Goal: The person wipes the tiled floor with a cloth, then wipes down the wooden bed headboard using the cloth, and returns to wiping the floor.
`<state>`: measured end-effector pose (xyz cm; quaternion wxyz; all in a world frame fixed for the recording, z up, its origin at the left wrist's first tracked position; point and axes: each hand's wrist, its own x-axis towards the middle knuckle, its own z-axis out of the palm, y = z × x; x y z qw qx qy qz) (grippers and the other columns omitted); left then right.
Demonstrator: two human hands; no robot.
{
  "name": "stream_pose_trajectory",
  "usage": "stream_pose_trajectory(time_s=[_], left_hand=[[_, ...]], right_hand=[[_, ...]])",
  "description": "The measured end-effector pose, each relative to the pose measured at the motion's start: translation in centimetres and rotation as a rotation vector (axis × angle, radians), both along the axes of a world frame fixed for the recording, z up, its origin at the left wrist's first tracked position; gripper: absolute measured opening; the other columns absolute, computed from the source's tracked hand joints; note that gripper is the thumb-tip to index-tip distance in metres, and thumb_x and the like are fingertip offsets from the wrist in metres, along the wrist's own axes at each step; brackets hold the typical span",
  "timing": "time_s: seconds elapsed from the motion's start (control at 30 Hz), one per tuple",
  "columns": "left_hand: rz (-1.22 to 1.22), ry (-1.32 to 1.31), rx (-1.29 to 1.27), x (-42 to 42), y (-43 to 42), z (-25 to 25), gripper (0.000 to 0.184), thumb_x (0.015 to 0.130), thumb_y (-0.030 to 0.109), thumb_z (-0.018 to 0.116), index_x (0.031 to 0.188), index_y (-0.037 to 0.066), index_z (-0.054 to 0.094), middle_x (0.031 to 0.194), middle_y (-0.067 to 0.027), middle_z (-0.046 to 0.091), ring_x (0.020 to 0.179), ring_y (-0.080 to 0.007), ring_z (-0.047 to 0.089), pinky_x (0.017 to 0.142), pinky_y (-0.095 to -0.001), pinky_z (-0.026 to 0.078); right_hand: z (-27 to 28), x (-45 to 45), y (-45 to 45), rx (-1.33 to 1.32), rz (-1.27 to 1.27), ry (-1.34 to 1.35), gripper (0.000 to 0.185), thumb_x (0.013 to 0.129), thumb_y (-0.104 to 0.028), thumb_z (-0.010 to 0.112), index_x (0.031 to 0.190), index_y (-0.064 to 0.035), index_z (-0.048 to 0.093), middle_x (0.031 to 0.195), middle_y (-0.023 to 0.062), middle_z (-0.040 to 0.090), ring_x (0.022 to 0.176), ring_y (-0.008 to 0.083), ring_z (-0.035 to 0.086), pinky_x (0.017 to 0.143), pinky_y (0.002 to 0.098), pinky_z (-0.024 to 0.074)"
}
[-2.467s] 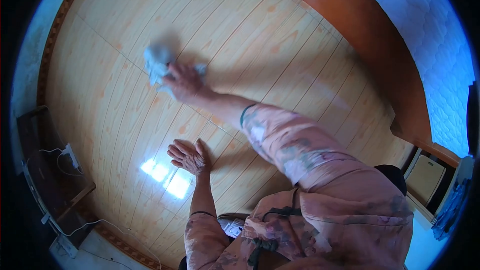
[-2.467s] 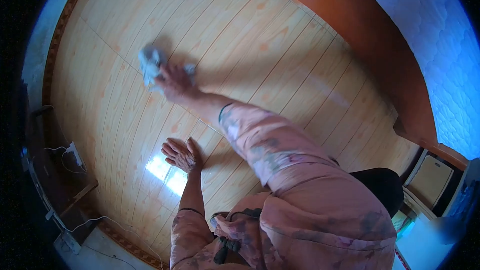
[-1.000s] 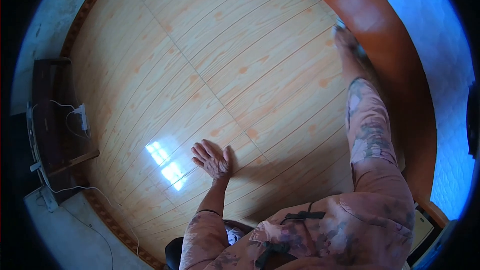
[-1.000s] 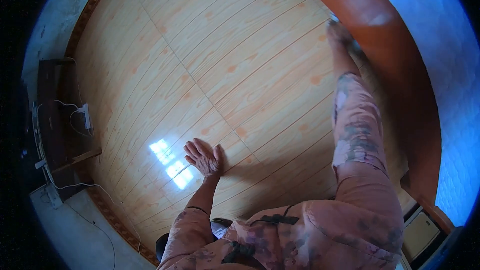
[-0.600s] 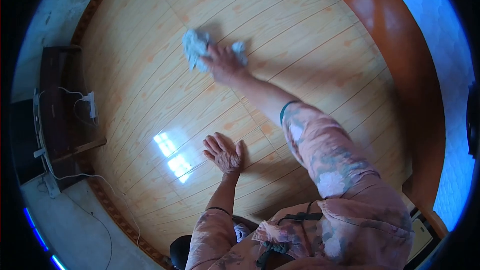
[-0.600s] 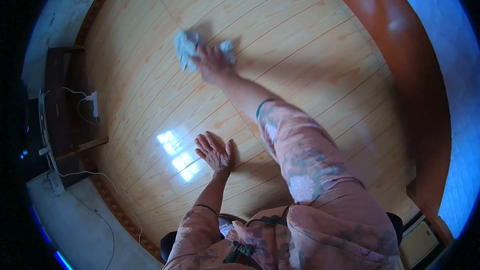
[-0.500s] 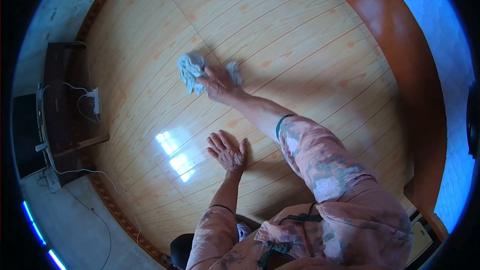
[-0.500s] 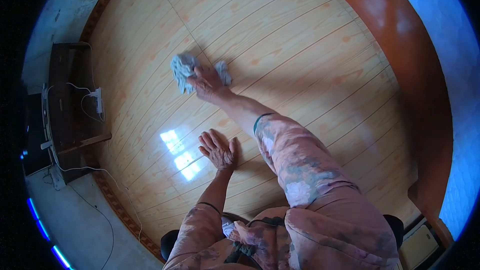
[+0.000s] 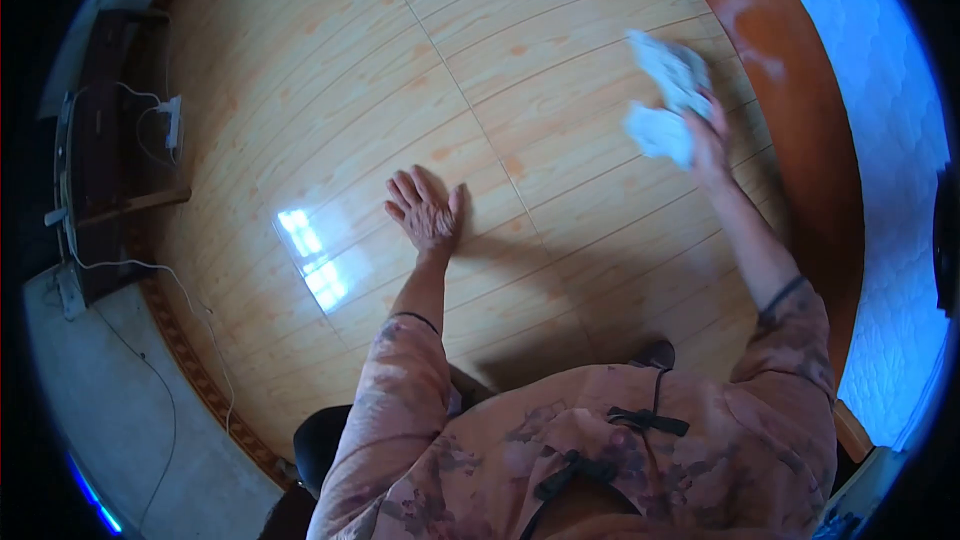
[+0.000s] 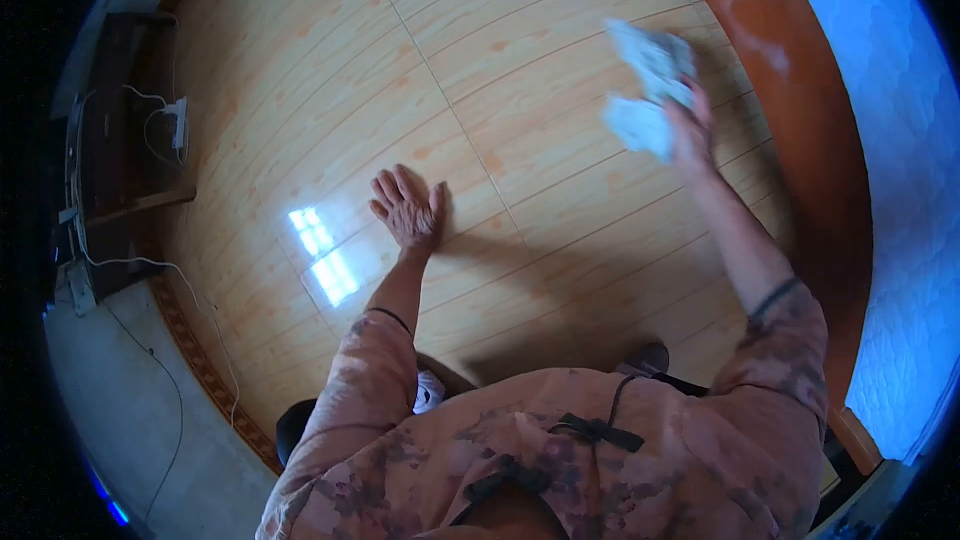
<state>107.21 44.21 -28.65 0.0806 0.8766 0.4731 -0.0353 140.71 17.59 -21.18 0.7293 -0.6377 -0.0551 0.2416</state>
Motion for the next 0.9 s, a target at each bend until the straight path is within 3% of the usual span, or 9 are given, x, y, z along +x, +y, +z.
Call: stream_pose_trajectory(time_s=[0.13,0.2,0.3,0.5,0.6,0.67,0.7,0.8,0.9], left_hand=[[0.002,0.006,0.008,-0.1,0.0,-0.3,0.093,0.082,0.069,0.039,0.147,0.006,0.017,0.152,-0.0221,0.013,0.142,-0.0384,0.003,0.111,-0.0557,0.001],[0.006,0.013,0.014,-0.2,-0.1,-0.2,0.093,0.082,0.069,0.038,0.147,0.006,0.018,0.152,-0.0218,0.013,0.142,-0.0383,0.003,0.111,-0.0556,0.002],[-0.006,0.046,0.05,-0.1,0.0,-0.7,0.092,0.083,0.069,0.038,0.147,0.006,0.018,0.152,-0.0214,0.012,0.142,-0.0383,0.003,0.111,-0.0559,0.002],[0.0,0.069,0.027,0.2,0.0,-0.4,0.092,0.083,0.068,0.038,0.147,0.005,0.016,0.152,-0.0225,0.011,0.142,-0.0388,0.002,0.111,-0.0573,0.004],[0.004,0.075,0.049,0.2,0.0,-0.6,0.09,0.084,0.066,0.041,0.147,0.006,0.016,0.152,-0.0214,0.013,0.142,-0.038,0.004,0.111,-0.0567,0.005],[-0.005,0.062,0.036,0.2,-0.1,-0.4,0.09,0.084,0.065,0.041,0.147,0.006,0.015,0.152,-0.0216,0.012,0.142,-0.0384,0.003,0.11,-0.057,0.005],[-0.016,0.063,0.02,0.0,0.1,-0.7,0.092,0.084,0.065,0.043,0.147,0.005,0.013,0.152,-0.0233,0.01,0.141,-0.0407,0.002,0.109,-0.0603,0.004],[-0.017,0.063,0.02,0.0,0.1,-0.9,0.092,0.084,0.065,0.043,0.147,0.005,0.013,0.152,-0.024,0.01,0.141,-0.0414,0.002,0.109,-0.0607,0.005],[-0.023,0.051,0.025,-0.2,0.0,-0.9,0.092,0.084,0.065,0.042,0.148,0.006,0.012,0.152,-0.0242,0.008,0.141,-0.0418,0.002,0.109,-0.0606,0.005]], right_hand=[[-6.7,-0.1,-22.6,-1.103,-0.071,-0.611,0.051,0.083,-0.01,0.061,0.131,-0.0041,0.046,0.132,0.015,0.049,0.123,0.029,0.043,0.104,0.0382,0.0326],[-6.7,-3.5,-30.0,-1.594,-0.047,-0.37,0.048,0.088,-0.018,0.058,0.132,-0.0035,0.046,0.136,0.016,0.045,0.129,0.0278,0.039,0.107,0.0384,0.0298],[-5.8,-5.9,-33.5,-1.913,-0.241,-0.016,0.046,0.088,-0.021,0.057,0.13,-0.0041,0.049,0.13,0.0147,0.05,0.121,0.0283,0.045,0.101,0.0399,0.0352],[-3.4,-1.3,-25.6,-2.06,-0.425,0.055,0.044,0.089,-0.029,0.055,0.125,-0.0055,0.055,0.118,0.0123,0.061,0.105,0.0292,0.059,0.088,0.043,0.046],[-9.0,2.7,-23.4,-2.08,-0.202,-0.28,0.051,0.085,-0.037,0.056,0.124,-0.0052,0.055,0.117,0.0143,0.061,0.102,0.0288,0.06,0.086,0.0422,0.0468],[-12.4,2.2,-17.9,-1.815,-0.288,-0.808,0.051,0.082,-0.026,0.057,0.13,-0.0098,0.05,0.118,0.0167,0.056,0.11,0.0299,0.05,0.094,0.0419,0.0396],[-13.7,2.0,-14.5,-1.494,-0.286,-1.064,0.049,0.08,-0.018,0.059,0.128,-0.0111,0.051,0.113,0.017,0.057,0.107,0.0311,0.051,0.095,0.0459,0.0383],[-9.4,-3.7,0.3,-1.179,0.074,-1.061,0.06,0.074,-0.012,0.063,0.131,-0.0102,0.045,0.121,0.0176,0.047,0.121,0.035,0.039,0.1,0.0499,0.03],[-6.5,-10.2,11.7,-1.038,0.272,-0.965,0.057,0.073,-0.005,0.06,0.128,-0.0156,0.049,0.119,0.0165,0.045,0.111,0.0354,0.042,0.091,0.0484,0.0339]])
